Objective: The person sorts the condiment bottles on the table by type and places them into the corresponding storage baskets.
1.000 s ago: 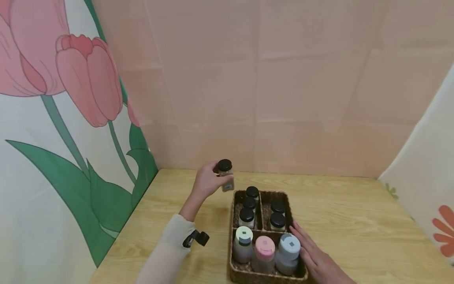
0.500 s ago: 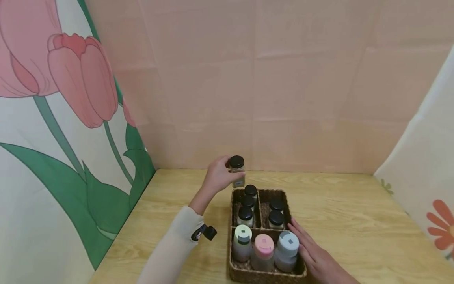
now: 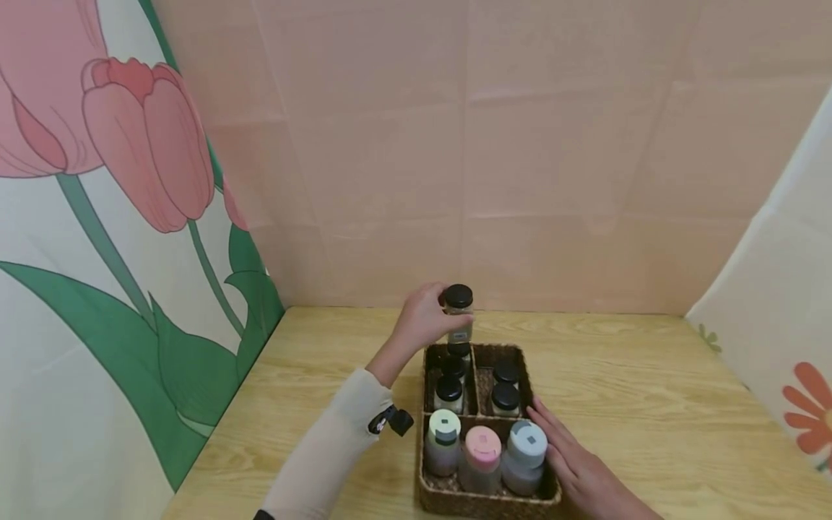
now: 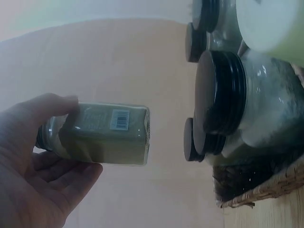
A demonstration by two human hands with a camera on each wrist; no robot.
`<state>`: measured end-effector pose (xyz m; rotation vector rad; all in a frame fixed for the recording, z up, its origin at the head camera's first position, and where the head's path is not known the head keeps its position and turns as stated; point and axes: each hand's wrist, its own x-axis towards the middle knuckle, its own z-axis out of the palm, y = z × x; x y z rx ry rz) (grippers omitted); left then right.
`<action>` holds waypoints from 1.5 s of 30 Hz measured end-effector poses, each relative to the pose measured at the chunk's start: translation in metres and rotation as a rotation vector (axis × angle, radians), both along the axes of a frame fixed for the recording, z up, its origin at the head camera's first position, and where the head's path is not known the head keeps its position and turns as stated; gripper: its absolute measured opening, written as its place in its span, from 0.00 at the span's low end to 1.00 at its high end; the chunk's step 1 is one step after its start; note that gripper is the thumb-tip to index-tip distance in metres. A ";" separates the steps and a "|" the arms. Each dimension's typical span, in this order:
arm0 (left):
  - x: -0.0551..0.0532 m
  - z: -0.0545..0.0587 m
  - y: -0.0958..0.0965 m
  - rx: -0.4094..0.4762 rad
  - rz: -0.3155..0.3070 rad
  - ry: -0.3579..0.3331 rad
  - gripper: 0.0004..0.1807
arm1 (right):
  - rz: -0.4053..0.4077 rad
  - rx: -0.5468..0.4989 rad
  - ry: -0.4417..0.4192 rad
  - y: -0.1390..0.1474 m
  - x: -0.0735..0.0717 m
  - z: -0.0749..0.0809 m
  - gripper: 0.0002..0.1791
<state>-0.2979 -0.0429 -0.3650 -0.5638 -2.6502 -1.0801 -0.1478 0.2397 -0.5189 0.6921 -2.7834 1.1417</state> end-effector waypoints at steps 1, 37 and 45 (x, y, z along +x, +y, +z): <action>0.000 0.000 0.001 -0.003 -0.004 0.001 0.27 | -0.004 0.004 -0.003 0.000 0.000 0.000 0.28; -0.017 -0.027 0.075 -0.290 -0.133 -0.036 0.26 | 0.019 -0.029 -0.004 0.006 0.002 0.001 0.28; -0.018 -0.039 0.080 -0.367 -0.131 -0.050 0.25 | -0.046 0.071 -0.087 0.004 0.003 0.002 0.29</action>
